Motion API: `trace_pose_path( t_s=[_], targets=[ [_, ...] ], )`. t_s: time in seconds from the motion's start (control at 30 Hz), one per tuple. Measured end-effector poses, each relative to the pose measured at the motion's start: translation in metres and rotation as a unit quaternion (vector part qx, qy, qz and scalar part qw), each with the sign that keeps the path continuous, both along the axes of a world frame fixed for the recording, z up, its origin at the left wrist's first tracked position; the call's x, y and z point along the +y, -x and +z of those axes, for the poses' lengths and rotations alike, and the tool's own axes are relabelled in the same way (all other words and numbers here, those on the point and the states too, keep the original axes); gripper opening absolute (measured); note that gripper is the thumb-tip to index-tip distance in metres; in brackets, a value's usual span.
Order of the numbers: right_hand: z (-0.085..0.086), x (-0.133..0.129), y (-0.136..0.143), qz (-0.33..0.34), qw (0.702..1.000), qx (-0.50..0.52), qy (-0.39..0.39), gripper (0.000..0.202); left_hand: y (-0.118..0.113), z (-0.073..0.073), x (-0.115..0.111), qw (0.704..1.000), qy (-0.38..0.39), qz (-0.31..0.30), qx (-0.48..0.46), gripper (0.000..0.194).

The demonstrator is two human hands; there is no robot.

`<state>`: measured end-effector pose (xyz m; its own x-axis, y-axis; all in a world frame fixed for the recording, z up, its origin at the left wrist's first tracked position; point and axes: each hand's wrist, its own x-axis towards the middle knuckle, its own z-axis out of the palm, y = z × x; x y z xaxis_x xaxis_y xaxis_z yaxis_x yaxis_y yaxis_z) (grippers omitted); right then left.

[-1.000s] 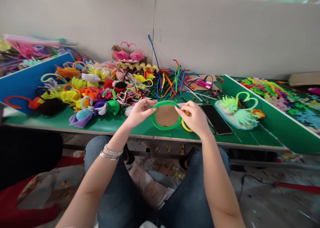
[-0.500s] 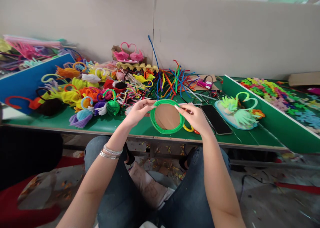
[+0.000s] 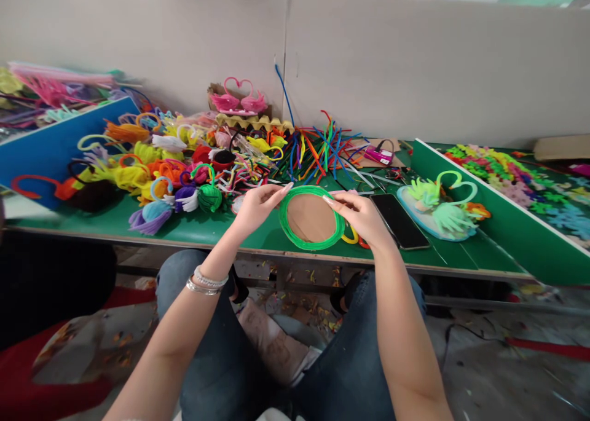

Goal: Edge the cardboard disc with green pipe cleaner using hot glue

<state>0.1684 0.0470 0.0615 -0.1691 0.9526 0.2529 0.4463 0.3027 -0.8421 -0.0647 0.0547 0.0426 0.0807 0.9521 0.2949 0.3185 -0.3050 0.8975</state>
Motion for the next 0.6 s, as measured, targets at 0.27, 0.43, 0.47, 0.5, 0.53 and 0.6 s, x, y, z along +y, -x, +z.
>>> trace_pose_path(
  t_s=[0.27, 0.43, 0.47, 0.5, 0.53, 0.6],
  targets=[
    [-0.0053, 0.0024, 0.0019, 0.049, 0.998, 0.025, 0.011, 0.033, -0.0012, -0.0037, -0.0012, 0.995, -0.076, 0.029, 0.062, 0.036],
    [-0.0067, 0.0018, 0.0023, 0.051, 0.999, 0.009, 0.014, 0.029, 0.0008, -0.0086, 0.0032, 0.985, -0.109, 0.074, 0.109, 0.037],
    [-0.0070, 0.0019, 0.0022, 0.051, 0.999, 0.008, 0.014, 0.029, 0.0014, -0.0092, 0.0039, 0.982, -0.113, 0.082, 0.125, 0.037],
    [-0.0073, 0.0021, 0.0021, 0.051, 0.999, 0.007, 0.014, 0.028, 0.0021, -0.0094, 0.0044, 0.980, -0.113, 0.086, 0.138, 0.037],
    [-0.0076, 0.0022, 0.0020, 0.051, 0.999, 0.006, 0.015, 0.027, 0.0027, -0.0093, 0.0047, 0.979, -0.112, 0.084, 0.147, 0.037],
    [-0.0077, 0.0027, 0.0016, 0.054, 0.998, 0.008, 0.016, 0.027, 0.0036, -0.0081, 0.0046, 0.980, -0.103, 0.072, 0.156, 0.036]
  ],
)
